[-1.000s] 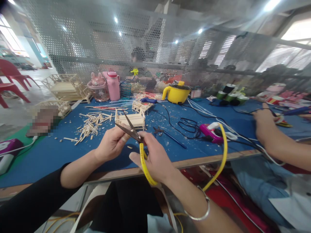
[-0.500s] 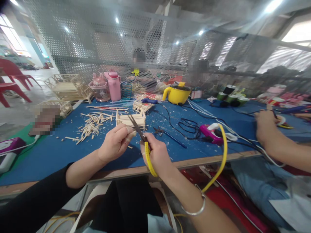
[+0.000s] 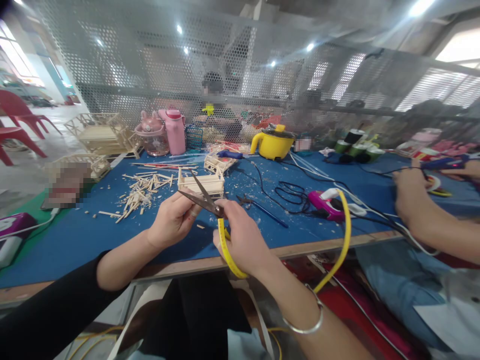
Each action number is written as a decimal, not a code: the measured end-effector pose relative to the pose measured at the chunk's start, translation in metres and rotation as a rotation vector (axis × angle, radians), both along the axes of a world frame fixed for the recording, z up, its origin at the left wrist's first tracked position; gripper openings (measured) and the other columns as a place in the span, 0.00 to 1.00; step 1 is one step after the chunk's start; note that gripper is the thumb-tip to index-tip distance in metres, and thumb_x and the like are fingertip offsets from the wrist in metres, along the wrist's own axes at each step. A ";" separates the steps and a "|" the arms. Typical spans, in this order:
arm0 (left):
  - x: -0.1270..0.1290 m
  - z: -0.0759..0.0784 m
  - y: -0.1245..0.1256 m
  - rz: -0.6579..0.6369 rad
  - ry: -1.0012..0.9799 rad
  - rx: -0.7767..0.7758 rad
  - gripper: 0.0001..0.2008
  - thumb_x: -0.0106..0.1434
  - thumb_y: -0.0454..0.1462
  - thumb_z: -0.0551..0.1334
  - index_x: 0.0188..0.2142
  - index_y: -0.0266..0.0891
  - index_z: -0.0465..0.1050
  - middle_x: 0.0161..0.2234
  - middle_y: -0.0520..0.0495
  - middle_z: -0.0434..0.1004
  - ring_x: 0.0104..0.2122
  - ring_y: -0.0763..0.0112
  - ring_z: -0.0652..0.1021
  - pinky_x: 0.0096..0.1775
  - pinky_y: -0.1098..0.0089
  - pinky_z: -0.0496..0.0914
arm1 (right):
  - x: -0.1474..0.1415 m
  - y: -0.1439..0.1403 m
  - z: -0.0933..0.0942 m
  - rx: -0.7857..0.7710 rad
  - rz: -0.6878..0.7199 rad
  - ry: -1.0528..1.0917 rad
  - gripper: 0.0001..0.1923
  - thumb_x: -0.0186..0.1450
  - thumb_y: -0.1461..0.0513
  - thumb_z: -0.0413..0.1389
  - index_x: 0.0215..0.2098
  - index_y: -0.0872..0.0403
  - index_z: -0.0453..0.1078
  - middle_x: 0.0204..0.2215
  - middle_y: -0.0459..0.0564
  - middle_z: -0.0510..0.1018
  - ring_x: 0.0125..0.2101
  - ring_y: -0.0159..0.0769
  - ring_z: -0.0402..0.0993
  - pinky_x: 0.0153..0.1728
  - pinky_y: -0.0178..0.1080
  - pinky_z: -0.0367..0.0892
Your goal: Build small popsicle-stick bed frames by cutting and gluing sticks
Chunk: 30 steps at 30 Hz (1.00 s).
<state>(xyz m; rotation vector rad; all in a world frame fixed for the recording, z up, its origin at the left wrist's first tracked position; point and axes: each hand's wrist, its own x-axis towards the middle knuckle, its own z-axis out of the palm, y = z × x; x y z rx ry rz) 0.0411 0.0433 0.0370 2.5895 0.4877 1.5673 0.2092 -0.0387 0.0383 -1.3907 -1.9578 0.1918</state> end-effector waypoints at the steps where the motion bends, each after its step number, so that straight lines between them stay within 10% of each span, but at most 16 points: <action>1: 0.000 0.000 0.000 0.002 0.000 0.005 0.11 0.66 0.35 0.53 0.27 0.39 0.66 0.25 0.48 0.68 0.28 0.71 0.69 0.31 0.73 0.64 | 0.000 0.000 0.000 0.006 0.001 -0.010 0.26 0.55 0.69 0.52 0.52 0.51 0.58 0.46 0.52 0.70 0.47 0.41 0.68 0.48 0.43 0.64; 30: -0.001 -0.005 0.002 -0.026 -0.033 0.120 0.07 0.66 0.32 0.52 0.37 0.37 0.68 0.29 0.47 0.72 0.31 0.71 0.73 0.33 0.73 0.69 | -0.002 -0.002 -0.005 0.131 -0.016 -0.077 0.27 0.54 0.69 0.54 0.52 0.52 0.57 0.45 0.52 0.68 0.46 0.42 0.65 0.49 0.45 0.62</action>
